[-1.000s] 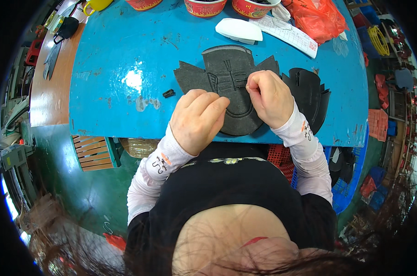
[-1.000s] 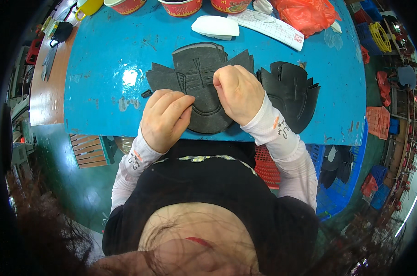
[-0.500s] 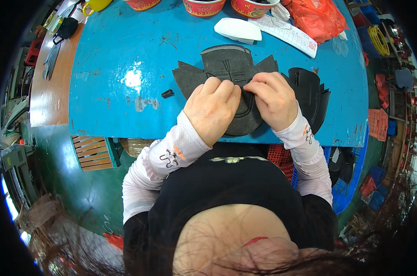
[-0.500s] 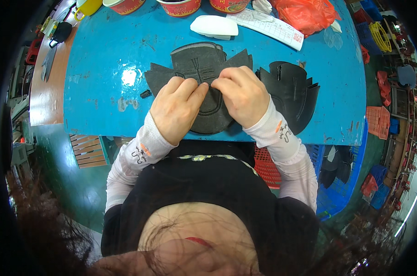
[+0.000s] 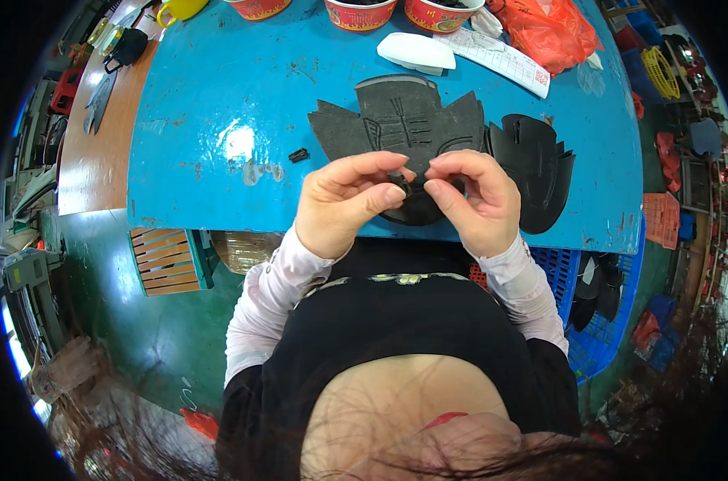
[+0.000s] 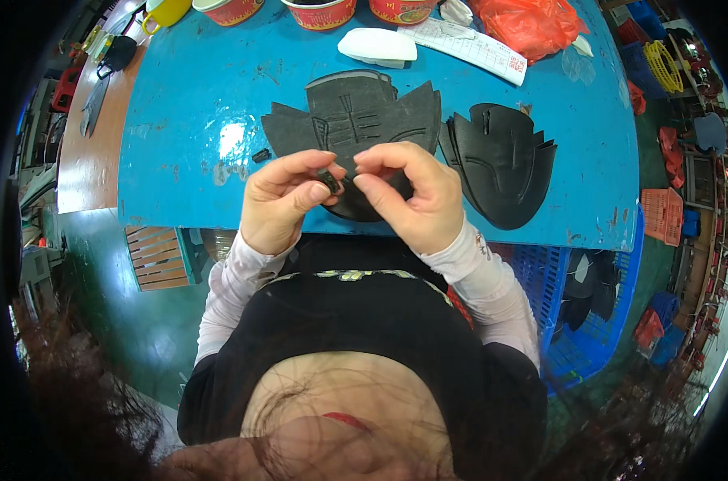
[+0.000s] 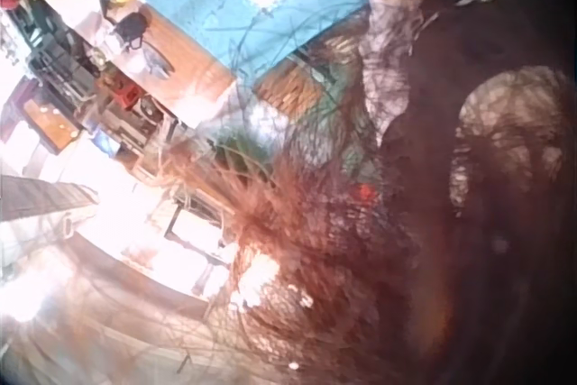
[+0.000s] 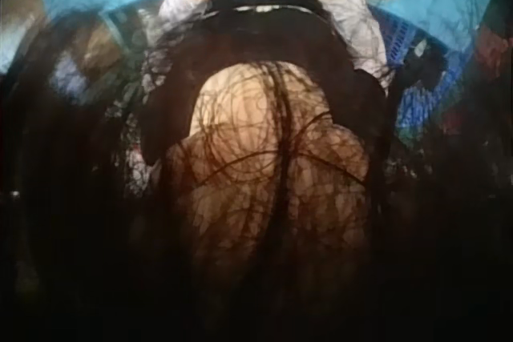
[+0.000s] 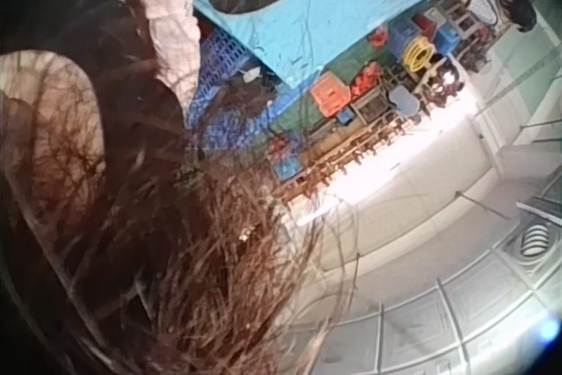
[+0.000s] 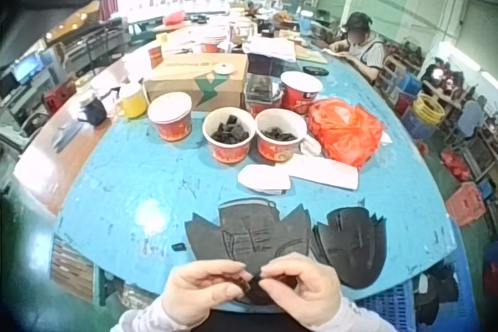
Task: Manually attaching small leather components to a shoe upper part using plastic clips or rivets.
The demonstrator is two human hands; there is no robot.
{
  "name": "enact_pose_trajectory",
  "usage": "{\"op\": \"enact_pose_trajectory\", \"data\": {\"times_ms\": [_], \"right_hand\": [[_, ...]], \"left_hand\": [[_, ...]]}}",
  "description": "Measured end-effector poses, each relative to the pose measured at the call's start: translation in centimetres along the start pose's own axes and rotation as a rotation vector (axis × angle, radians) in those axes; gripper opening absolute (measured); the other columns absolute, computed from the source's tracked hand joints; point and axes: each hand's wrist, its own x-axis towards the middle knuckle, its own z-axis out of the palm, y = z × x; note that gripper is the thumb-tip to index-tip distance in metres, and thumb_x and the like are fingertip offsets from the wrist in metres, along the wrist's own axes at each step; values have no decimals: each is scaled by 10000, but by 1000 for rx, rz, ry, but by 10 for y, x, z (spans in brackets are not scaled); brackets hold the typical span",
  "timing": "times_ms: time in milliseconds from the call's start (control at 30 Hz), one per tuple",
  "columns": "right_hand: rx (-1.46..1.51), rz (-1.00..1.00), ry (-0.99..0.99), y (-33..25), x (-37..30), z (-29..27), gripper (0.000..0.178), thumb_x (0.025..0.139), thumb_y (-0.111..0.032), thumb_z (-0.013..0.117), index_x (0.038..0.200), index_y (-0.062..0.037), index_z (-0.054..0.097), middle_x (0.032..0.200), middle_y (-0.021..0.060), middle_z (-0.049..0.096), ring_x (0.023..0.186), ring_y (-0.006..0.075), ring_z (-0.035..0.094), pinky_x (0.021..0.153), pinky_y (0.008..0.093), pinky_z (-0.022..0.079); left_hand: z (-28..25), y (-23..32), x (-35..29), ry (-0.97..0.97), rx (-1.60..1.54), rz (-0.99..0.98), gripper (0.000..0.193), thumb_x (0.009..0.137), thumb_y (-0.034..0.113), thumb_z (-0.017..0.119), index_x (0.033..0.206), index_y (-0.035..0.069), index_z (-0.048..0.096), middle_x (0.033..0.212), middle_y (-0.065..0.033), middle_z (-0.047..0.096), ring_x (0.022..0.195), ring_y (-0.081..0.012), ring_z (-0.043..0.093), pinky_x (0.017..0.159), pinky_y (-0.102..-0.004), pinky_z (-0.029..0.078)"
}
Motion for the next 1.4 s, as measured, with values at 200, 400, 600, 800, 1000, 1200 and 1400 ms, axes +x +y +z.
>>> {"op": "enact_pose_trajectory", "data": {"times_ms": [200, 400, 600, 800, 1000, 1200, 1400], "right_hand": [[-2, -36, -1, -14, -1, 17, 223, 834, -9, 714, 1020, -20, 593, 904, 70, 675, 791, 125, 657, 704, 250, 521], [60, 70, 12, -13, -8, 23, 193, 855, 1, 688, 991, -26, 554, 906, 55, 655, 803, 105, 636, 721, 246, 519], [658, 487, -66, -11, -11, 19, 220, 905, 17, 623, 1046, -46, 467, 1011, 46, 589, 897, 86, 582, 790, 232, 498], [313, 141, -22, 1, -20, 29, 239, 898, 48, 604, 956, -57, 397, 979, 91, 600, 822, 94, 569, 711, 236, 480], [-22, -74, -86, 1, -5, 20, 250, 876, 58, 612, 934, -46, 392, 895, 130, 609, 711, 148, 586, 636, 259, 480], [-520, -381, -188, 29, 44, 5, 239, 744, 90, 629, 863, -46, 473, 860, 100, 588, 740, 273, 578, 667, 352, 483], [-654, -538, -294, 35, 56, 8, 195, 744, 7, 622, 864, -59, 484, 825, 88, 568, 722, 256, 565, 652, 334, 470]], "left_hand": [[1, -2, -3, 26, 118, 84, 317, 860, -47, 677, 1173, -19, 639, 1097, -122, 665, 962, -156, 641, 827, -267, 541], [1, -14, -4, 33, 453, 462, 257, 796, -86, 714, 1035, -11, 660, 1046, -130, 664, 927, -180, 647, 759, -273, 537], [-1, -10, -3, -48, 584, 479, 268, 764, -105, 700, 1005, 6, 659, 997, -123, 667, 857, -202, 654, 723, -289, 530], [5, -3, 5, -88, 845, 658, 350, 684, -132, 644, 1012, -24, 586, 910, -145, 634, 796, -249, 622, 702, -328, 506], [-5, 5, 5, -37, 871, 560, 333, 637, -100, 677, 933, 32, 605, 864, -110, 635, 756, -277, 620, 668, -350, 502], [-21, 9, 13, 61, 1377, 725, 311, 627, -103, 672, 903, 35, 636, 851, -86, 598, 764, -274, 591, 672, -364, 488], [-22, 13, 13, -3, 1463, 649, 304, 639, -26, 689, 930, 48, 640, 882, -74, 588, 820, -257, 587, 708, -363, 485]]}}
